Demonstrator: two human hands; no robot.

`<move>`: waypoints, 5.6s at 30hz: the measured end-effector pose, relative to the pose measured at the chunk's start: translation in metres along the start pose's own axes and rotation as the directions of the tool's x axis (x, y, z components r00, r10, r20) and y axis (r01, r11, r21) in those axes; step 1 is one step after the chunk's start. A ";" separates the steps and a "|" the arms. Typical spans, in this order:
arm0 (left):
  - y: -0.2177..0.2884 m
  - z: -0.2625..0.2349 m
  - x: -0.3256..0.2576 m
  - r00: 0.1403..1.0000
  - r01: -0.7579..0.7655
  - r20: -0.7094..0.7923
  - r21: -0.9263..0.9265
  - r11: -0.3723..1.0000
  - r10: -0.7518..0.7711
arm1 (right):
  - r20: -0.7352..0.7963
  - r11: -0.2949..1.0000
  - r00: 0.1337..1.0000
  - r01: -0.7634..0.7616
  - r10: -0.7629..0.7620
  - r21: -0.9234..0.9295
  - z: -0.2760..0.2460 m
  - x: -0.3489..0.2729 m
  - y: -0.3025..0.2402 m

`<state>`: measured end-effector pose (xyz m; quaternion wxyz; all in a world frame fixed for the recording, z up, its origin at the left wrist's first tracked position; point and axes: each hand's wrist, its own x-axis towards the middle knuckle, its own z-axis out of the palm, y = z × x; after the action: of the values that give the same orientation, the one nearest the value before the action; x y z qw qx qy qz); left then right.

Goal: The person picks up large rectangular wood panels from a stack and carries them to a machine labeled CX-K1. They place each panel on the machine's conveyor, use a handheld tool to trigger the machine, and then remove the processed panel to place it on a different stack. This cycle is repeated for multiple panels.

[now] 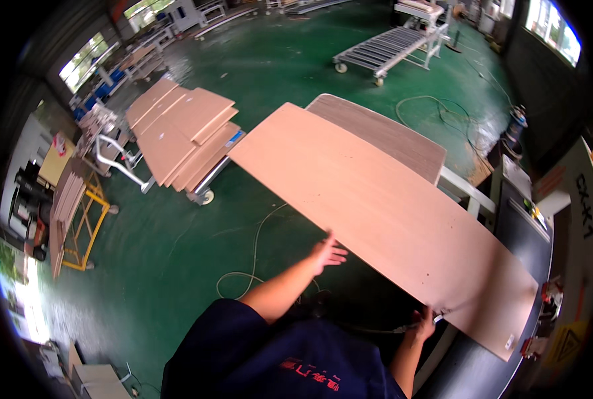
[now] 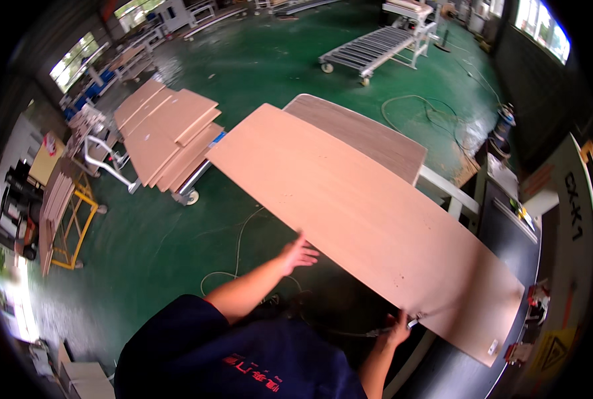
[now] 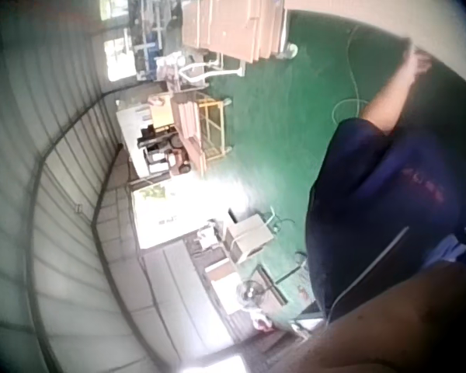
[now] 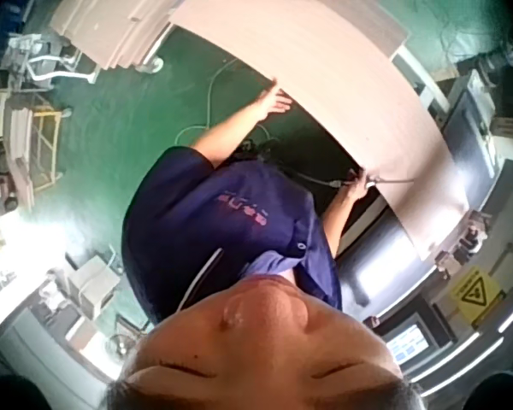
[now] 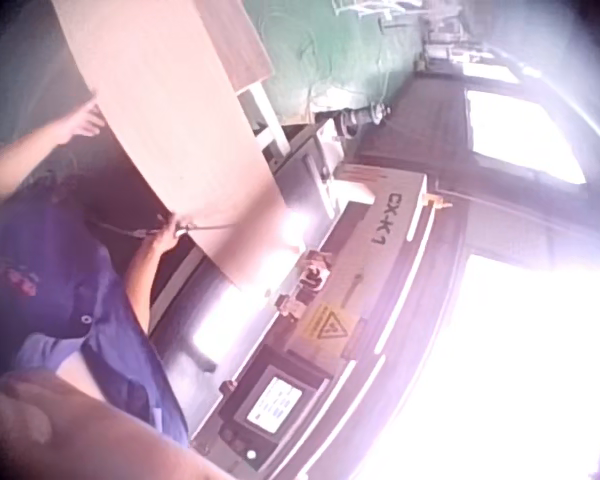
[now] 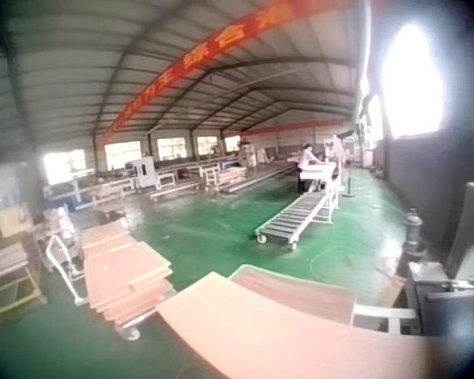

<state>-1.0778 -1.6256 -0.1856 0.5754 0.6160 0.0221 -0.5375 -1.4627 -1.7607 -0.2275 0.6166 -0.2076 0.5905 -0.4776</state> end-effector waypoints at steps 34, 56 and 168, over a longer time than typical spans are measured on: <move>-0.131 0.150 -0.041 0.901 0.264 0.393 -0.160 0.951 -0.184 | 0.063 0.993 0.992 -0.112 0.109 0.046 -0.038 -0.145 -0.057; -0.140 0.005 -0.129 0.998 0.034 0.064 -0.254 0.967 -0.018 | -0.302 0.962 0.938 -0.226 0.173 -0.153 -0.333 -0.258 -0.058; 0.172 -0.722 -0.001 0.734 -0.237 -0.199 0.820 0.521 0.649 | -0.021 0.984 0.999 -0.051 0.048 -0.170 0.243 -0.484 0.317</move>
<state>-0.5075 -1.1541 -0.2398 0.3642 0.8916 -0.2222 -0.1517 -1.0548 -1.2869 -0.1788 0.6032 -0.2409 0.6394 -0.4114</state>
